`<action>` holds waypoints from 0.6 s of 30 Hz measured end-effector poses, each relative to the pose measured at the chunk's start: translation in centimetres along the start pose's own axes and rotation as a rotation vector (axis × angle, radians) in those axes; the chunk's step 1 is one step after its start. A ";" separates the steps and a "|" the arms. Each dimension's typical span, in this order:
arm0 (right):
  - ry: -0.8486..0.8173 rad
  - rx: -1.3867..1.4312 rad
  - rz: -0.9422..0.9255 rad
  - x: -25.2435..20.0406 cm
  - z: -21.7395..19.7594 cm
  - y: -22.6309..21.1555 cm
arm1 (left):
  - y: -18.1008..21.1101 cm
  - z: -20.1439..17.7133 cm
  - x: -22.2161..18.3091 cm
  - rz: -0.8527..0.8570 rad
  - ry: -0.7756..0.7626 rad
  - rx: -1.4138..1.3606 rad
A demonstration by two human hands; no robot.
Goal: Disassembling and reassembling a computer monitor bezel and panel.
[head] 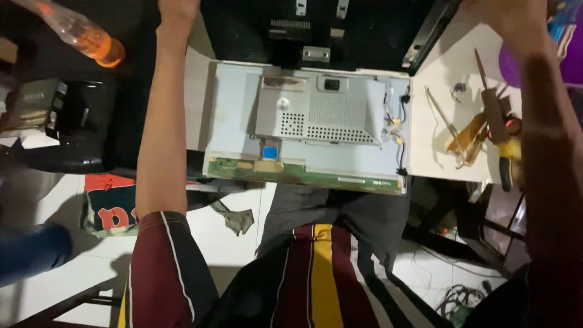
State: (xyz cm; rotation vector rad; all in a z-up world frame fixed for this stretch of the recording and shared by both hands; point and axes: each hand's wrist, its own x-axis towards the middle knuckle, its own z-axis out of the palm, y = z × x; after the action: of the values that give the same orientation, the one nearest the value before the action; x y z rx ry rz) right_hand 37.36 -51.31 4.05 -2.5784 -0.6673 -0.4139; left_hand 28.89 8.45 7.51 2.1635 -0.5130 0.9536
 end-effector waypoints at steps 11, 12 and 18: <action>0.096 0.009 0.026 3.9 -0.6 3.0 | -3.4 3.2 5.1 0.048 0.026 0.070; 0.099 0.003 0.029 4.1 -0.7 2.6 | -3.3 3.6 5.5 0.050 0.024 0.075; 0.161 0.002 0.225 4.6 0.1 2.5 | -3.7 6.0 7.0 0.057 -0.008 0.105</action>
State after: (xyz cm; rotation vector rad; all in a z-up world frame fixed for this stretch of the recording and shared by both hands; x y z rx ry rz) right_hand 42.54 -51.45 4.92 -2.5484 -0.3166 -0.5378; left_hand 38.53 6.00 8.32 2.2577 -0.5420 1.0234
